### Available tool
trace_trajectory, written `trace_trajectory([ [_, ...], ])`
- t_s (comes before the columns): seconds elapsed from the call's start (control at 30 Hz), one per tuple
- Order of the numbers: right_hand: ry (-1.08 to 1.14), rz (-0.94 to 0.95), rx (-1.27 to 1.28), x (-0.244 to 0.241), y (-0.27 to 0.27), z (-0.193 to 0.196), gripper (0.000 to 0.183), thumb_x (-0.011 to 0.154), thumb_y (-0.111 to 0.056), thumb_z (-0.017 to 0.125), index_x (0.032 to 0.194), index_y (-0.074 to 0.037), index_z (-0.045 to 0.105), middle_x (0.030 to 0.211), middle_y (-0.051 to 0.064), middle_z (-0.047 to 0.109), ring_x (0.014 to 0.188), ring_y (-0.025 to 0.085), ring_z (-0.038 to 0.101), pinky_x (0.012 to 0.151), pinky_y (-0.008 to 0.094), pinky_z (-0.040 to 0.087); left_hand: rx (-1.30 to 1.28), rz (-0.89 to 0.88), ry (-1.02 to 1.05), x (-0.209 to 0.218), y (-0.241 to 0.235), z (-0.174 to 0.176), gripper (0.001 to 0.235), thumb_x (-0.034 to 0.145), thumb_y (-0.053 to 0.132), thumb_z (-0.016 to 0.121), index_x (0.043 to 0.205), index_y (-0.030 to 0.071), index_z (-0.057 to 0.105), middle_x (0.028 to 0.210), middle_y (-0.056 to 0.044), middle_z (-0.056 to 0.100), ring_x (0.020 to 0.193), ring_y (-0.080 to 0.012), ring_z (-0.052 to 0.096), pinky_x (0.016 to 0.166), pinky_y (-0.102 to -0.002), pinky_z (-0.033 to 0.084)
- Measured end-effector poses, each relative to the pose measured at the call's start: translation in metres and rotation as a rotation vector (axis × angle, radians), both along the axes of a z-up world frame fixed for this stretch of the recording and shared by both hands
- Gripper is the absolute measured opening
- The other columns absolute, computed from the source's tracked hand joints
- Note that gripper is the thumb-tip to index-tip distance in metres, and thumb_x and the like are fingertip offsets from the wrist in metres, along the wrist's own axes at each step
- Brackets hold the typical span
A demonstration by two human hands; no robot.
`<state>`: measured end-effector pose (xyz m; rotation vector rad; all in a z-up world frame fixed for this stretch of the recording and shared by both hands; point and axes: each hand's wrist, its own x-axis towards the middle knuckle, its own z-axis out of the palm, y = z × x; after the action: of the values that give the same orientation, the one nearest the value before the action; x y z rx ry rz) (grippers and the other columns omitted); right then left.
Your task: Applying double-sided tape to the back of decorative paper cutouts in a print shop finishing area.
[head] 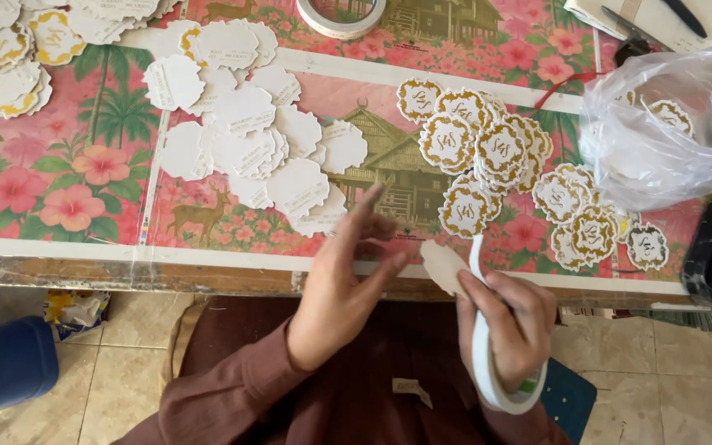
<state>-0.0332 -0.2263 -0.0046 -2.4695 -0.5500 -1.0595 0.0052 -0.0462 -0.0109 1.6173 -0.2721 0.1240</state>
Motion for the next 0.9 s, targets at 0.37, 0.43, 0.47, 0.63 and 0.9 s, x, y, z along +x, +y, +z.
trace_trajectory([
  [0.37, 0.279, 0.122, 0.092, -0.001, -0.022, -0.023, 0.03, 0.082, -0.014, 0.073, 0.107, 0.001, 0.064, 0.105, 0.016, 0.066, 0.094, 0.026, 0.062, 0.085, 0.035, 0.051, 0.681, 0.023, -0.467, -0.001, 0.003, -0.011, 0.043, 0.094, 0.013, 0.059, 0.134, 0.007, 0.046, 0.108, -0.012, 0.055, 0.094, -0.0324, 0.051, 0.085, -0.043, 0.047],
  [0.43, 0.328, 0.092, 0.256, -0.008, -0.024, -0.018, 0.021, 0.085, -0.008, 0.068, 0.104, 0.002, 0.064, 0.102, 0.017, 0.067, 0.094, 0.026, 0.065, 0.083, 0.032, 0.055, 0.676, 0.032, -0.451, -0.007, 0.005, -0.005, 0.051, 0.097, 0.014, 0.058, 0.143, 0.008, 0.037, 0.109, -0.012, 0.055, 0.099, -0.0322, 0.051, 0.092, -0.043, 0.047],
  [0.47, 0.493, 0.11, 0.416, -0.011, -0.023, -0.01, 0.02, 0.086, -0.008, 0.065, 0.104, 0.001, 0.064, 0.098, 0.014, 0.067, 0.085, 0.021, 0.063, 0.076, 0.028, 0.051, 0.458, -0.033, -0.305, -0.009, 0.005, 0.001, 0.053, 0.095, 0.013, 0.059, 0.142, 0.007, 0.036, 0.113, -0.012, 0.055, 0.101, -0.0263, 0.058, 0.094, -0.037, 0.047],
  [0.63, 0.726, 0.28, 0.569, -0.017, -0.017, 0.004, 0.022, 0.088, -0.011, 0.058, 0.107, -0.002, 0.063, 0.086, 0.009, 0.066, 0.076, 0.017, 0.064, 0.069, 0.024, 0.049, 0.101, -0.236, 0.164, -0.021, 0.005, 0.009, 0.072, 0.084, 0.012, 0.071, 0.144, 0.018, 0.033, 0.084, 0.0, 0.061, 0.073, -0.0105, 0.06, 0.073, -0.023, 0.052],
  [0.9, 0.626, -0.159, 0.106, -0.029, 0.011, 0.025, 0.048, 0.088, -0.021, 0.063, 0.134, -0.009, 0.052, 0.098, 0.0, 0.073, 0.09, 0.009, 0.07, 0.074, 0.024, 0.053, 0.192, -0.208, -0.068, -0.035, 0.008, 0.011, 0.041, 0.094, 0.005, 0.058, 0.134, 0.01, 0.047, 0.087, -0.002, 0.06, 0.082, -0.0165, 0.06, 0.085, -0.027, 0.049],
])
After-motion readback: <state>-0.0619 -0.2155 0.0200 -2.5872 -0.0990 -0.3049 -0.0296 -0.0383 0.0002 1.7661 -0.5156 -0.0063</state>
